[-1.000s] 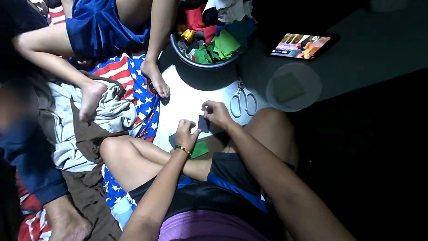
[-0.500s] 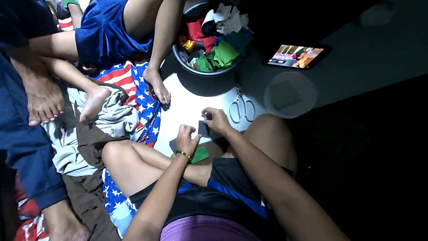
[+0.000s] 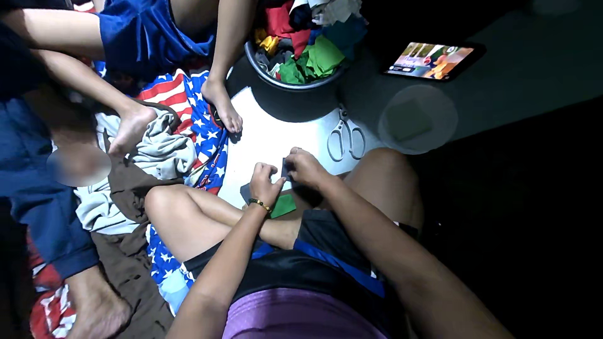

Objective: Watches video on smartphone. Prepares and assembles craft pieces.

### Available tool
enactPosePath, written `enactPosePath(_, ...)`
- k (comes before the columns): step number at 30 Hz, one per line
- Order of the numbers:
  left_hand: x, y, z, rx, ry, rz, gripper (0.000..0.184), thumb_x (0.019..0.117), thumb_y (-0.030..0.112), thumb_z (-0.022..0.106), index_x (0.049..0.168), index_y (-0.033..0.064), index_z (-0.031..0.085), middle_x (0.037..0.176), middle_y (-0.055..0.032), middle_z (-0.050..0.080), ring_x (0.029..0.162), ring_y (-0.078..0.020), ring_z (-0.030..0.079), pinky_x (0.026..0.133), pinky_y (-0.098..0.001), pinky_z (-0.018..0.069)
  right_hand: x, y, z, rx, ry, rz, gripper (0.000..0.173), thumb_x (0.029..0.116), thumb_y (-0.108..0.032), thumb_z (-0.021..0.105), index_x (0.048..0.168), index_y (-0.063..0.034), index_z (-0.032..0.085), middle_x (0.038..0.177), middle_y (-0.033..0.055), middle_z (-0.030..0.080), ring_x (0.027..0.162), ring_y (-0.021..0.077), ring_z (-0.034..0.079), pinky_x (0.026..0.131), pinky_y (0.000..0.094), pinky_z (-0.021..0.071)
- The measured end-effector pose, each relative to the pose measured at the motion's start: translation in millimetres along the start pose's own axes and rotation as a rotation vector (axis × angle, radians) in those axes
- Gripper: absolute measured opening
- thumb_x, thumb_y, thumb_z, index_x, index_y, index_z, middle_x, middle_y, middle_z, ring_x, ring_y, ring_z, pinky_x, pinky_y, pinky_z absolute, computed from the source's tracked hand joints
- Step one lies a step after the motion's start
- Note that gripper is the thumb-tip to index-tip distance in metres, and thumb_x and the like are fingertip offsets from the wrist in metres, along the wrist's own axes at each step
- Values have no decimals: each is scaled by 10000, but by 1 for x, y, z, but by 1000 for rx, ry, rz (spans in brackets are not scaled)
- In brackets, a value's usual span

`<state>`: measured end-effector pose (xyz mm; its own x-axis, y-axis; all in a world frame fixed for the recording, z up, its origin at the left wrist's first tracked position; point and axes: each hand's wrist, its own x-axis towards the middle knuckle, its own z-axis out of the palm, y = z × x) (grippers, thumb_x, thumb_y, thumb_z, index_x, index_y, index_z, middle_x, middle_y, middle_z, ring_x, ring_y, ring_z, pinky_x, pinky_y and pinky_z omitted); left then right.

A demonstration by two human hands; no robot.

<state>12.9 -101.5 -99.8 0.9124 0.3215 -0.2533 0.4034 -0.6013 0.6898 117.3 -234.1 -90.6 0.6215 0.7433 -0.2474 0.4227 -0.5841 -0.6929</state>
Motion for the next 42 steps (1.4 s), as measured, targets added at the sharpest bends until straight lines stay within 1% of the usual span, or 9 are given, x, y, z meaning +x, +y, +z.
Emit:
enactPosePath(3,-5,5,-11,11,-80,32,330,875,153,823,1119,-23,690,1136,-200,629,962,-300,656,873,-455,568,1,-1,0,-19,-24,40,222,832,53,748,1049,79,713,1092,255,641,1065,401,640,957,527,525)
enactPosePath(10,-25,30,-31,356,-595,52,333,937,161,735,1237,23,686,1262,-184,650,1240,-349,599,1063,-523,481,2,-7,-2,-55,-56,86,278,841,36,753,1109,77,689,1201,253,603,1139,389,619,996,503,517)
enactPosePath(20,-37,33,-27,336,-660,114,310,947,56,648,1242,-36,668,1294,-252,636,1275,-410,577,1079,-579,452,-11,-13,-8,-71,-56,88,314,893,-43,712,1186,67,687,1261,276,606,1209,416,595,1045,529,487)
enactPosePath(23,-37,29,-41,25,-520,96,263,930,83,714,1140,-71,678,1108,-263,694,1081,-395,666,994,-576,498,-17,-25,-16,181,164,-56,277,907,-106,717,1110,81,720,1063,248,669,960,349,657,890,490,537)
enactPosePath(26,-42,47,-82,-334,-324,49,349,918,78,741,1214,-80,643,1086,-199,678,929,-233,661,882,-392,551,-35,-55,-37,620,62,5,262,1027,-200,604,1099,30,706,984,67,699,843,85,655,800,276,560)
enactPosePath(28,-45,65,-117,-464,-244,92,339,937,56,702,1239,-69,613,1061,-137,686,882,-135,662,831,-305,562,-49,-75,-47,895,21,-33,257,1033,-192,508,1091,-12,682,936,-37,695,810,3,647,755,218,559)
enactPosePath(35,-46,99,-162,-462,219,478,147,857,35,770,951,-11,667,896,-40,728,836,-70,711,805,-259,610,-66,-149,-76,1147,392,-156,116,934,58,618,949,-5,715,827,-11,738,717,66,706,702,244,620)
enactPosePath(38,-52,108,-157,-179,550,634,116,838,156,789,851,49,747,1105,-137,715,1059,-215,651,934,-387,516,-70,-167,-82,1167,496,-136,126,955,56,601,944,10,718,820,-5,736,723,64,710,721,243,624)
enactPosePath(42,-68,125,-148,-374,597,617,101,860,63,751,920,-18,761,975,-92,727,859,-46,687,767,-175,584,-75,-180,-84,1173,547,-154,153,968,52,576,953,22,726,867,4,741,782,54,717,777,236,623)
